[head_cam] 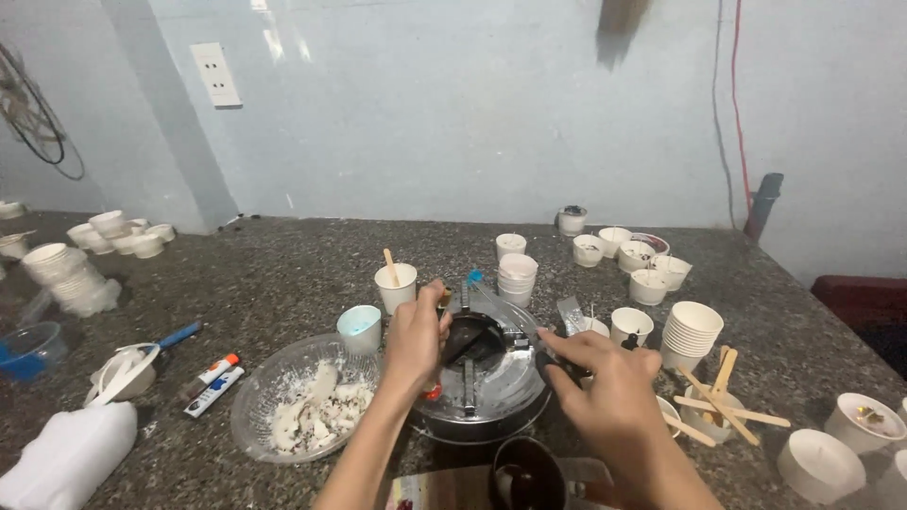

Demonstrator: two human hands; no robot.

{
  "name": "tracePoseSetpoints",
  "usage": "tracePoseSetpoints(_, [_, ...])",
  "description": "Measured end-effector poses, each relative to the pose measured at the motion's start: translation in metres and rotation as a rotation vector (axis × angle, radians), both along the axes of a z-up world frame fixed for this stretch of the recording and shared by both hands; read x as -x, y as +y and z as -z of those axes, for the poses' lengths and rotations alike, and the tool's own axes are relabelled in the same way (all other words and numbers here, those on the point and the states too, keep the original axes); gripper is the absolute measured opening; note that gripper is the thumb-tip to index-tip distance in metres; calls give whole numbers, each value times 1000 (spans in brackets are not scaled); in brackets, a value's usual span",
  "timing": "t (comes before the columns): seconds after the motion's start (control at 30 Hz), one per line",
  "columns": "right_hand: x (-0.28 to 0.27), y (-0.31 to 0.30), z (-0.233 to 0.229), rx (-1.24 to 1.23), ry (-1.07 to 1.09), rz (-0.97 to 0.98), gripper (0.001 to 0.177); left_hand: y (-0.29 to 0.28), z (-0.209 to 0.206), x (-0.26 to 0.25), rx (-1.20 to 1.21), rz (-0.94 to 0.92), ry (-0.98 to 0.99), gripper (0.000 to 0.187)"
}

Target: Preparing a small melting pot on a portable burner by adding wax flakes with a spoon and stirring as they melt.

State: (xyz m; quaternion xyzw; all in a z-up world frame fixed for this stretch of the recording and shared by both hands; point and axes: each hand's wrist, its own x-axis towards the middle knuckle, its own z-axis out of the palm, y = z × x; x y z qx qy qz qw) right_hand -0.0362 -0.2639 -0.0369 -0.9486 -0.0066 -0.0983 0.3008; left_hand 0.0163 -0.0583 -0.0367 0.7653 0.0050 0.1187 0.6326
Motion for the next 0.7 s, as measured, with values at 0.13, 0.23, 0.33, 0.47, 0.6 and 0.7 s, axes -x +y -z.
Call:
tracePoseSetpoints(0.13, [-3, -2, 8, -16, -41, -7, 41, -2, 1, 0, -22, -5, 32, 50])
tracePoseSetpoints(0.23, [-6, -2, 13, -10, -2, -19, 44, -1, 7, -4, -80, -41, 31, 51])
tracePoseSetpoints(0.33, [-10, -4, 14, 14, -22, -35, 43, 2, 6, -3, -138, -36, 20, 53])
tracePoseSetpoints(0.47, [-10, -4, 3, 122, 78, 8, 43, 24, 5, 1, -24, -134, 74, 66])
tracePoseSetpoints(0.6, [-28, -11, 7, 517, 112, -22, 43, 40, -6, 17, -7, -377, -68, 62])
tracePoseSetpoints(0.7, [-26, 2, -9, 631, 146, -86, 53, 47, 16, 3, -78, -363, -290, 61])
